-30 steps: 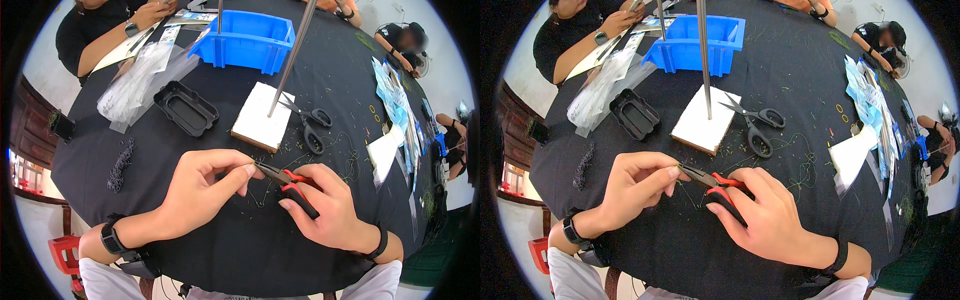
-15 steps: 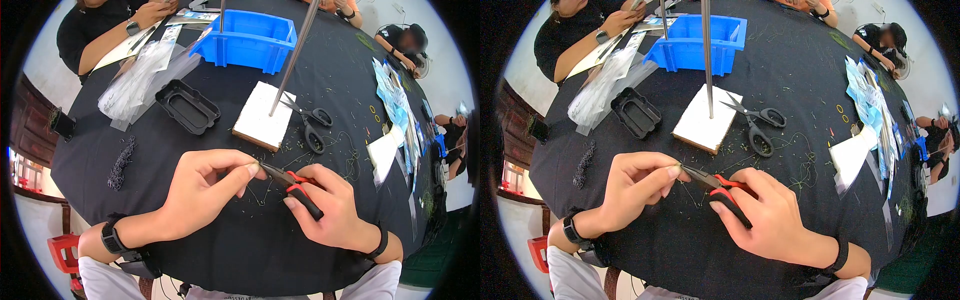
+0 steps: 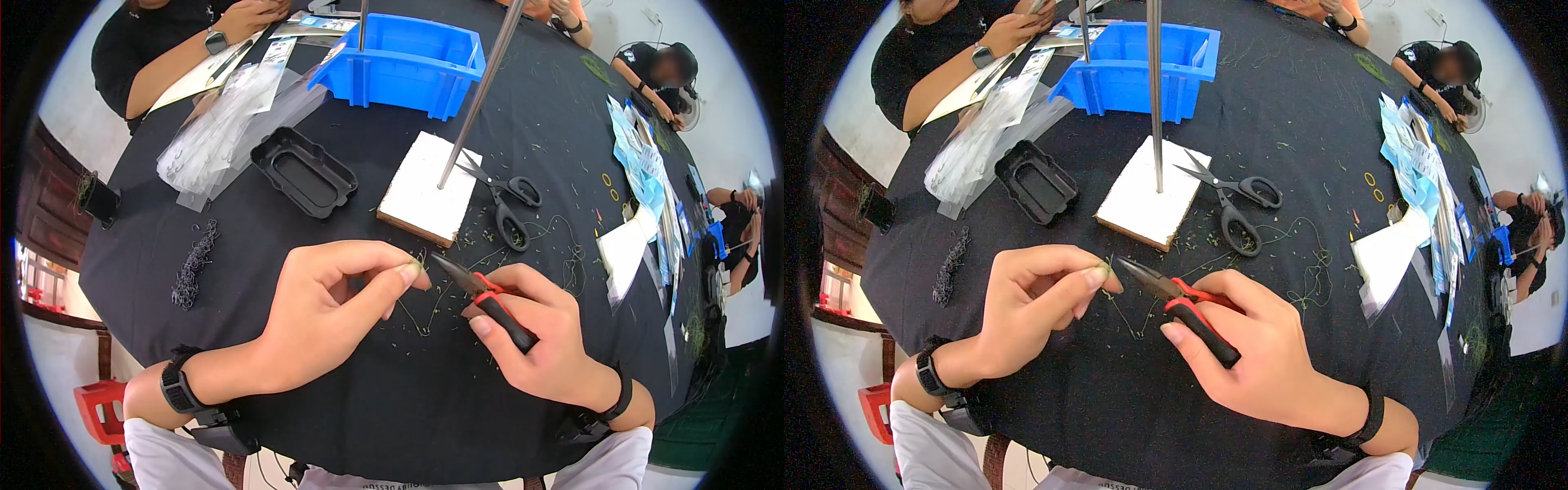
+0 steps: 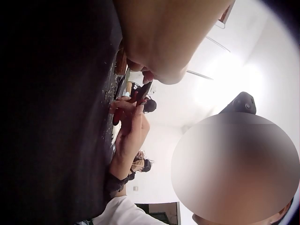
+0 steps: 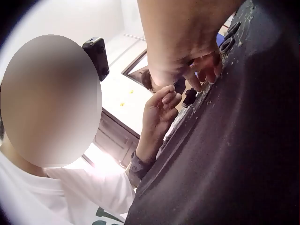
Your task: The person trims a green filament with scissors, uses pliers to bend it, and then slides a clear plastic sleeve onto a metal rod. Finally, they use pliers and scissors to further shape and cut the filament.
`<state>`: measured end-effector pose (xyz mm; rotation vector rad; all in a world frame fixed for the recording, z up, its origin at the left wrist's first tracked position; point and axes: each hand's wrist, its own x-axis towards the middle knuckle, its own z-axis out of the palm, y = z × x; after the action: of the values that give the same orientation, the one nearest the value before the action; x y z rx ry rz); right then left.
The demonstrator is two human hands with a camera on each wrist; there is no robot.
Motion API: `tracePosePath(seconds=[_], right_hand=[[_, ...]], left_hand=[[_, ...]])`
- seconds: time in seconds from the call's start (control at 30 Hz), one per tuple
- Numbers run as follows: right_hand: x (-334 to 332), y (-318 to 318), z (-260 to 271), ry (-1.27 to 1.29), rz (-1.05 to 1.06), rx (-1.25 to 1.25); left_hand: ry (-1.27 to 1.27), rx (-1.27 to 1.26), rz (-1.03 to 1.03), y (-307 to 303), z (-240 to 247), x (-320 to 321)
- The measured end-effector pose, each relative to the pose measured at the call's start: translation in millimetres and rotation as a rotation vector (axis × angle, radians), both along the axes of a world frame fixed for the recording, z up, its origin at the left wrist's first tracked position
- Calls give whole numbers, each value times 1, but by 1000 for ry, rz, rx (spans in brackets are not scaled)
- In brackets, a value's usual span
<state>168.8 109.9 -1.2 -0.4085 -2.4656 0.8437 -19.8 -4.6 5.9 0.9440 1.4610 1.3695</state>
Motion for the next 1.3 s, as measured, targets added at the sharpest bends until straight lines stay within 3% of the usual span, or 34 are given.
tracePosePath(seconds=[0.2, 0.33, 0.43, 0.57, 0.77, 0.97, 1.07, 1.17, 1.3], right_hand=[[-1, 0, 1, 51, -8, 9], [-5, -1, 3, 165, -35, -14], [-4, -3, -2, 174, 18, -44], [-5, 0, 0, 172, 145, 25], [-5, 3, 0, 232, 152, 149], [-4, 1, 0, 201, 113, 186], [-4, -2, -1, 154, -8, 170], [-3, -2, -3, 78, -69, 187], [-4, -5, -3, -19, -86, 209]], left_hand=[[45, 16, -33, 1, -1, -1], [206, 27, -260, 1, -6, -3], [150, 150, -338, 2, -18, 0], [66, -9, -395, 1, -10, 2], [86, -16, -409, 2, -8, 0], [195, 42, -354, 2, -9, 0], [304, 131, -119, 1, -15, 3], [484, 229, 60, 2, -12, 3], [778, 390, 73, 3, -11, -3]])
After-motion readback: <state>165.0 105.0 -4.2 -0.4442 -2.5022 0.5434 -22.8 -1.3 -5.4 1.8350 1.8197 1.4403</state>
